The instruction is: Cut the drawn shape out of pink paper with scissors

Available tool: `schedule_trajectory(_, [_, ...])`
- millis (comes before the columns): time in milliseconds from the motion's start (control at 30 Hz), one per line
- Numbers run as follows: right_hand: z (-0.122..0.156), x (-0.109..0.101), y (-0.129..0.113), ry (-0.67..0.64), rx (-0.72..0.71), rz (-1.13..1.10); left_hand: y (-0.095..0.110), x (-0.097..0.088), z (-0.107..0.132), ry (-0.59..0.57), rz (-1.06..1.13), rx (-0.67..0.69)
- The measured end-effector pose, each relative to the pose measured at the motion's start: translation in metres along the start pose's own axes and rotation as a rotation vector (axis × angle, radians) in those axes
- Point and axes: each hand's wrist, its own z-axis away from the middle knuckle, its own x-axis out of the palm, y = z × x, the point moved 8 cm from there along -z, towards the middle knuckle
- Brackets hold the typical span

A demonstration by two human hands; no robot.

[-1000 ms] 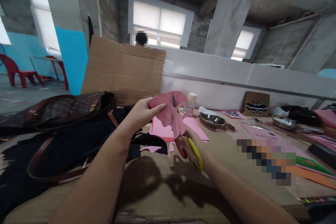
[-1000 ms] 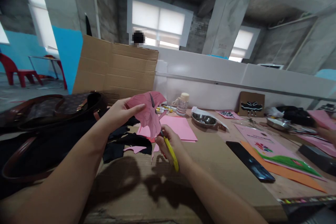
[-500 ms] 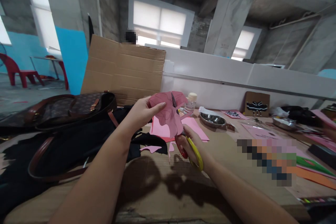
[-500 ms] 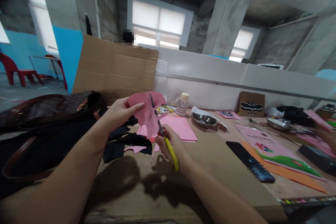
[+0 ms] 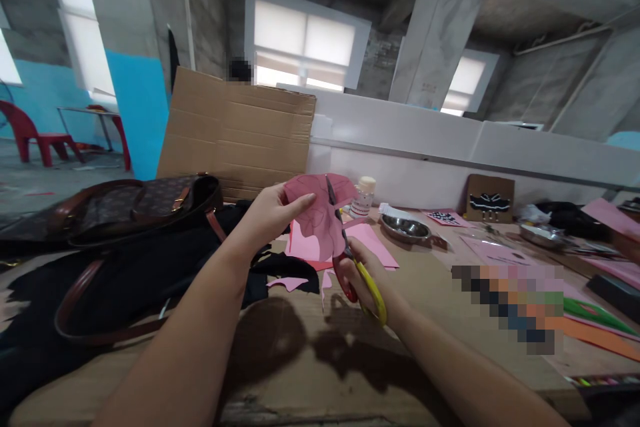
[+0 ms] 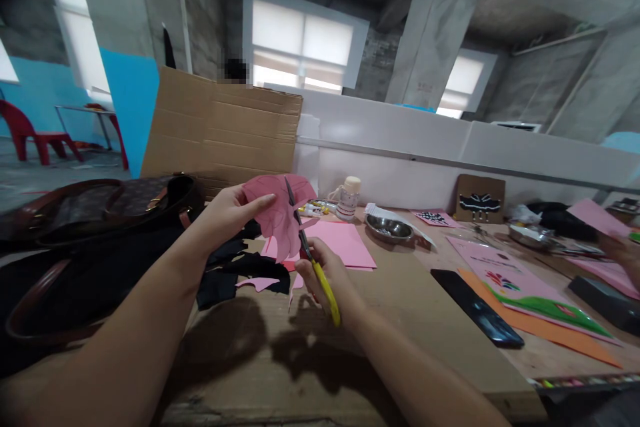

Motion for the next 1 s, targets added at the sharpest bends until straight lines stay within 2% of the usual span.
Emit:
schedule_trajectory(367, [-0.0006, 0.0004, 0.0026, -0.007, 0.018, -0.037, -0.0025, -0.0053, -0.002, 0.043, -0.064, 0.0])
schedule_trajectory(633, [-0.0002, 0.0002, 0.0032, -0.007, 0.044, -0.051, 0.0005, -0.0063, 0.0001, 0.063, -0.023, -0.02])
schedule_trajectory(800, [0.0005, -0.0004, 0.0057, -0.006, 0.055, -0.023, 0.0013, -0.0051, 0.0001, 0.05, -0.012, -0.016])
schedule_trajectory(1000, [0.0002, 0.001, 0.0053, -0.016, 0.006, -0.007, -0.0017, -0.0036, -0.0012, 0.025, -0.019, 0.007])
